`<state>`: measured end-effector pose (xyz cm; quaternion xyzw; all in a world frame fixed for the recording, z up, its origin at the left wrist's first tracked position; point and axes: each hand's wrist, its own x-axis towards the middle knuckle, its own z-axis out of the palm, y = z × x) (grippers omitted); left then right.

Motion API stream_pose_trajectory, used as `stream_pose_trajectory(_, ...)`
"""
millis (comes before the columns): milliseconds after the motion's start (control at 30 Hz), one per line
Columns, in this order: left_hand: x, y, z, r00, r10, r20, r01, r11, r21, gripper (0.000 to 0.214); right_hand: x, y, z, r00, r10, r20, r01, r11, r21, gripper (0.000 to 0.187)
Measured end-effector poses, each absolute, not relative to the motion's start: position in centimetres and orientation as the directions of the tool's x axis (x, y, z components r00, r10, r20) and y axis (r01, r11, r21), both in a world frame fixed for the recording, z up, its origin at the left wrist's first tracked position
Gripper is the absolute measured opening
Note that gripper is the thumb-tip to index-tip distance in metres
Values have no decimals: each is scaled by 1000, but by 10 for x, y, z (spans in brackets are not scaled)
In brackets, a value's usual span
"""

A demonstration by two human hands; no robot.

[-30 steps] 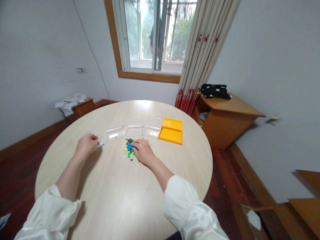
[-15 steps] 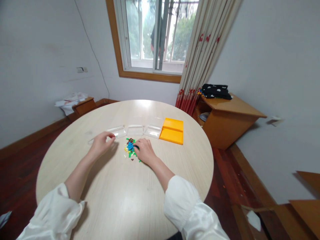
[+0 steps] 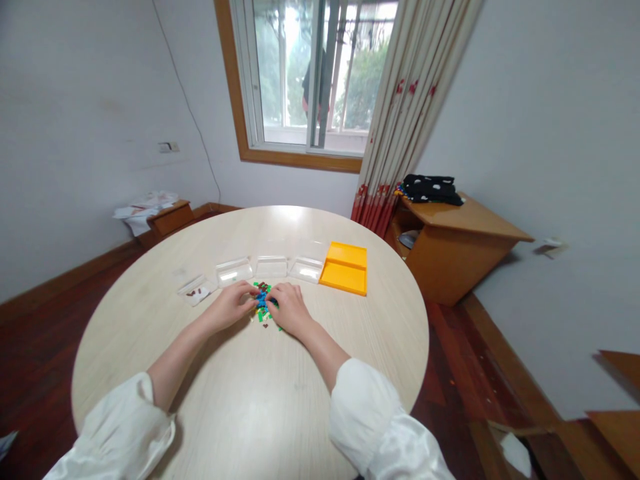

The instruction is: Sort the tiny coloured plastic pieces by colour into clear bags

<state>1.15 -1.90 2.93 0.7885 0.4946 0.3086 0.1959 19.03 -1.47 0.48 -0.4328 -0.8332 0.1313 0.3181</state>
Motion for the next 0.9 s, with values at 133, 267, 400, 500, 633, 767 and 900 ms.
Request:
stream_pose_trajectory(133,12,-17,25,340,895,289,666,-446,598,17,191,-15,5,-436,798,416,640,600,-480,5)
stream_pose_trajectory(267,13,-19,27,350,896,274,675,-444,590,15,191,-16,7,-431,794,428,641,604,-474,6)
stream_pose_trajectory(400,14,-21,29,367,889,275,666,-458,589,13,192,-14,7,-351,807,475,628,579,-519,8)
stream_pose_trajectory(500,14,-20,28,382,881,278,661,-471,584,15,195,-12,7,-264,832,488,594,538,-598,11)
stream_pose_trajectory(633,13,-19,24,418,878,231,676,-471,567,10,197,-8,7,-158,857,491,504,497,-706,12)
stream_pose_trajectory(767,12,-19,24,427,879,210,690,-467,553,11,198,-4,4,-75,885,460,409,448,-795,12)
stream_pose_trajectory(900,11,-19,24,425,878,220,677,-470,567,13,198,-3,3,-43,881,470,383,450,-807,12)
